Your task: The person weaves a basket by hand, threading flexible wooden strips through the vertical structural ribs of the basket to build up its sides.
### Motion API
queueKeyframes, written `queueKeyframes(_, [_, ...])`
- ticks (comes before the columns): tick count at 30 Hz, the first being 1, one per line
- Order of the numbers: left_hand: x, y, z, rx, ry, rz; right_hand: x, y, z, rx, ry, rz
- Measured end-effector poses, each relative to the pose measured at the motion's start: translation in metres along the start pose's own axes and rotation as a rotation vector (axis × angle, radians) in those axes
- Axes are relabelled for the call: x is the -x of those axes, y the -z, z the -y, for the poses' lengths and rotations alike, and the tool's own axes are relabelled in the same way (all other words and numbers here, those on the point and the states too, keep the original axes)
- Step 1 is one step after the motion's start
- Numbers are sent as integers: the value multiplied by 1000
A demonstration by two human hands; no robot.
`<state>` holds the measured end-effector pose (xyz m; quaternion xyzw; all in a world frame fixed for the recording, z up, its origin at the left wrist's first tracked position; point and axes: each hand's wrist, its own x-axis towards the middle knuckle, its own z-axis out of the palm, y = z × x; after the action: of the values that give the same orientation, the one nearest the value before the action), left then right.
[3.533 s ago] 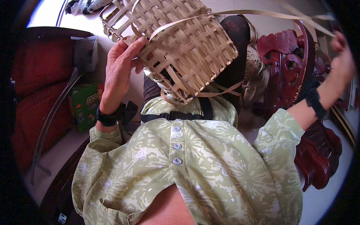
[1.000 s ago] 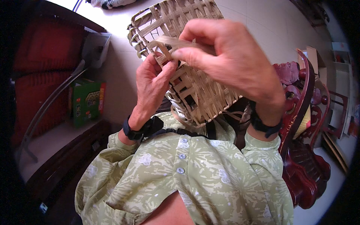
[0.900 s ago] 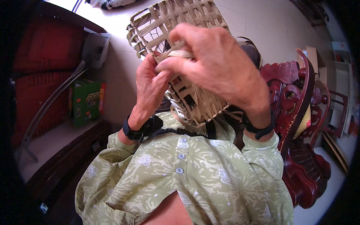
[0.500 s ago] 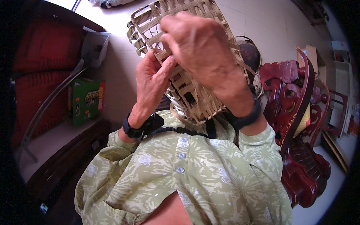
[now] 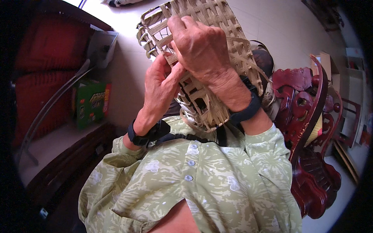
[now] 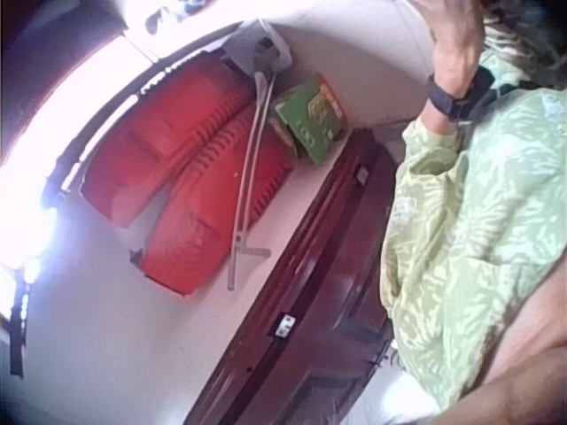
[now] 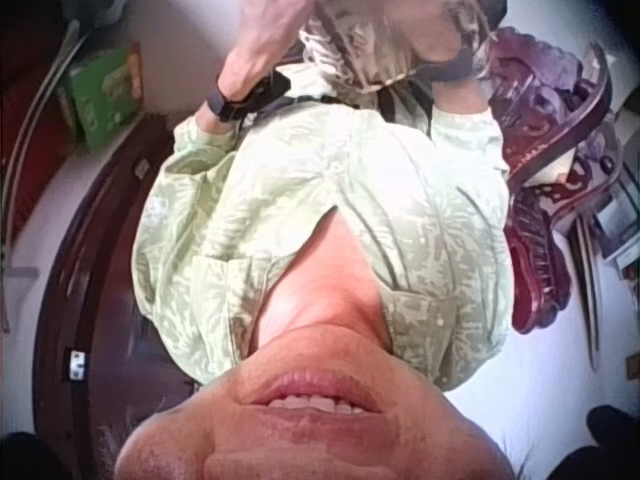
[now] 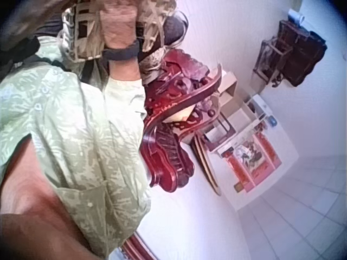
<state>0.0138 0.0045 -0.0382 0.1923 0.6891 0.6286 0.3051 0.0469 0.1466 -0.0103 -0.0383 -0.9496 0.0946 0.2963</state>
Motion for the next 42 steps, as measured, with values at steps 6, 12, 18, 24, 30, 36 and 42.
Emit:
queueKeyframes(6, [2, 3, -4, 12, -7, 29, -6, 5, -12, -3, 111, 157])
queueKeyframes(12, [-1, 47, -32, -90, 5, 161, -5, 4, -11, -101, 127, 133])
queueKeyframes(18, [-32, 69, -27, -189, -322, -17, -7, 8, -9, -98, 113, 163])
queueKeyframes(24, [-57, 64, -47, -74, -38, 251, -10, 7, -7, -106, 69, 173])
queueKeyframes(30, [-67, 58, -41, -62, 18, 248, -6, 3, 7, -130, -149, 81])
queueKeyframes(36, [-64, 52, -39, 98, 2, 312, -6, 17, 7, -314, -281, 224])
queueKeyframes(42, [-63, 53, -40, -87, -37, 236, 12, 70, -13, -375, -437, 396])
